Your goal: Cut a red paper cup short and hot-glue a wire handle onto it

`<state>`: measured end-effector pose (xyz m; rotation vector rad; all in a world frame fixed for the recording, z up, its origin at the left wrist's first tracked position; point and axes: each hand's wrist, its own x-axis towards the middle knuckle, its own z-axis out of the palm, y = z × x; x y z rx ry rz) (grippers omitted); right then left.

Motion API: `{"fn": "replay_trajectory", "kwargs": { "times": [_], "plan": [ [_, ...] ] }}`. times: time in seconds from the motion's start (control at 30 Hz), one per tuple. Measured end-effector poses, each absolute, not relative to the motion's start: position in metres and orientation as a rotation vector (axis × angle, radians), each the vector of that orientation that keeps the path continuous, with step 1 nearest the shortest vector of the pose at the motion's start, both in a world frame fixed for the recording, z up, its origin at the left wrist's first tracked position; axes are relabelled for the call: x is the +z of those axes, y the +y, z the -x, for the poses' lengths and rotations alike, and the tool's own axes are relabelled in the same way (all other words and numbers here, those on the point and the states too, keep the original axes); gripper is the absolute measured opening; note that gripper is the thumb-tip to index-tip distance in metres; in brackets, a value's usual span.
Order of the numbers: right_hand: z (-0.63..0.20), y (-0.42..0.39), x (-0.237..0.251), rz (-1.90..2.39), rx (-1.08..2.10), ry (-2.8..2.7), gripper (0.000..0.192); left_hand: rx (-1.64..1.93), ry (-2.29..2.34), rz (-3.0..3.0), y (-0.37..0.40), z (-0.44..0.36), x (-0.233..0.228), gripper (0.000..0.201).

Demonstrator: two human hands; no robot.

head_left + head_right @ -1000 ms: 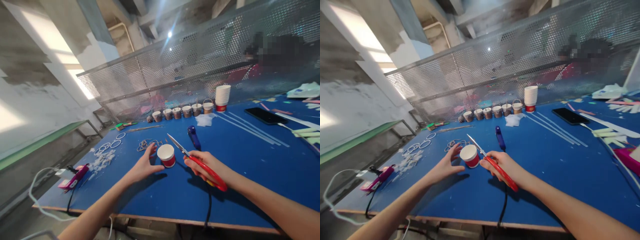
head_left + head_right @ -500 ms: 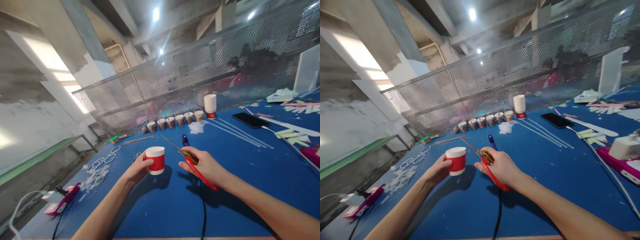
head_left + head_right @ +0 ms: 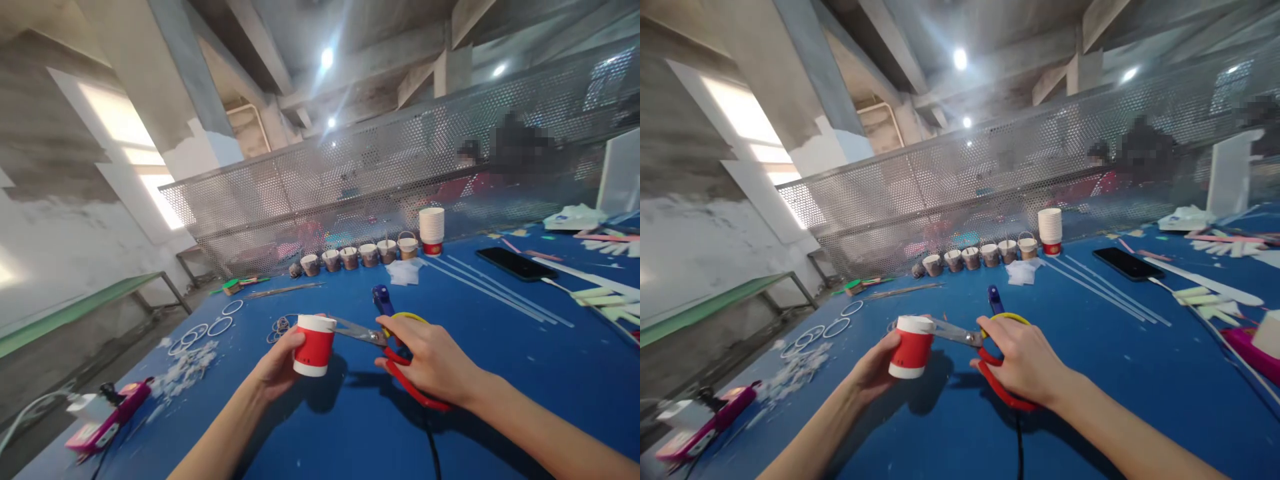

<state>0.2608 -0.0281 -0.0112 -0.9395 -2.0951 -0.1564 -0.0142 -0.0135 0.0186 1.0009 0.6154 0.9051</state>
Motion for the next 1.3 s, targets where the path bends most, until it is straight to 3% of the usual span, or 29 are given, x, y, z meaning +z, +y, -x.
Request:
{"fn": "replay_trajectory", "kwargs": {
  "times": [0.27,1.17,1.3],
  "plan": [
    [-0.255,-0.033,-0.013,0.894,-0.329,-2.069,0.043,0.888,0.680,-1.008,-0.019,0.009,0.015,0.047],
    [-0.252,-0.038,-0.019,0.912,-0.268,-2.104,0.044,0.894,0.788,-1.000,-0.024,0.006,0.019,0.053],
    [-0.252,-0.038,-0.019,0.938,-0.228,-2.127,0.037,0.893,0.793,-1.016,-0.025,0.006,0.019,0.049]
  ]
}}
